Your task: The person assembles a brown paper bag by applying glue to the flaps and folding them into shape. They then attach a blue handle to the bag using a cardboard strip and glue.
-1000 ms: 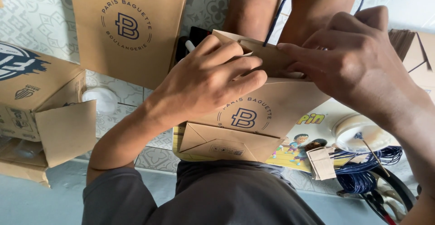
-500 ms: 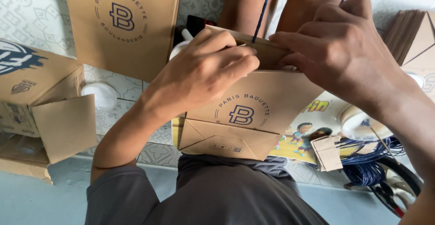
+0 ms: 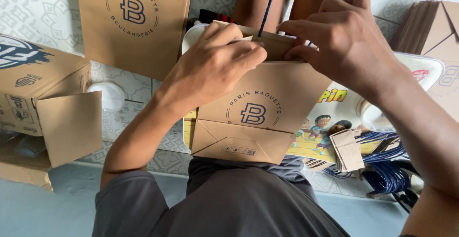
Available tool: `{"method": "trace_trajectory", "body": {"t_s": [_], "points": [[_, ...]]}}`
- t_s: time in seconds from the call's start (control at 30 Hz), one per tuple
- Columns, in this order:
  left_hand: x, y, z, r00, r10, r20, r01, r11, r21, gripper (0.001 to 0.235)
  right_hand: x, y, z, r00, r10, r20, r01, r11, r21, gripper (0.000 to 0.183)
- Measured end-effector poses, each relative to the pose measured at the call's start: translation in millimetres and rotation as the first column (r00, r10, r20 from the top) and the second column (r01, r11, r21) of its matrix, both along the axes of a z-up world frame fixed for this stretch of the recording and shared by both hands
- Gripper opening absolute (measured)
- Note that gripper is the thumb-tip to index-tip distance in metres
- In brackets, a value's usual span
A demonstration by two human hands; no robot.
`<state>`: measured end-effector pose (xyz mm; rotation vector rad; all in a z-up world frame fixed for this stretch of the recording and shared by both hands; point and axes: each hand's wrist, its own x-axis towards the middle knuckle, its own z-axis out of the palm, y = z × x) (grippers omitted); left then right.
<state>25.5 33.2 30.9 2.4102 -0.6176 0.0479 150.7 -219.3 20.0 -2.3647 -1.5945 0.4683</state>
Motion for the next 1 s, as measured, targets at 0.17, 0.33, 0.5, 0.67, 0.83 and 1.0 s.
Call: {"method": "trace_trajectory", "body": {"t_s": [0.17,0.33,0.5,0.67,0.83,1.0], "points": [[-5.5,-3.6,-4.8,0.996,0.010,0.085,-0.020,0.993,0.117,0.022,-20.9,-7.0,28.2,0.991,-0.118,0.069,0.107,0.985,0.138,0.025],[-10.4,-4.3,-3.0,0.991,0.013,0.134,-0.038,0.983,0.181,0.028,-53.1,-51.2,37.6,0.968,-0.202,0.148,0.196,0.979,0.059,0.027],[-10.3,-1.4,-6.3,0.992,-0.006,0.130,-0.020,0.981,0.192,0.030,-71.8,-52.3,29.2,0.937,-0.303,0.172,0.278,0.948,0.155,0.014],[-1.5,7.0,-3.6,0.992,-0.011,0.122,-0.014,0.979,0.204,0.031,-66.6,-38.8,23.1,0.939,-0.338,0.056,0.328,0.935,0.137,0.017],[-1.9,10.6,-23.2,0.988,0.025,0.151,-0.041,0.994,0.103,0.030,-58.3,-33.1,18.7,0.934,-0.356,-0.004,0.355,0.929,0.103,0.025],[-3.9,13.3,-30.5,0.986,0.044,0.158,-0.056,0.996,0.074,0.034,-54.6,-29.8,13.8,0.911,-0.391,-0.129,0.405,0.908,0.108,0.024]]}}
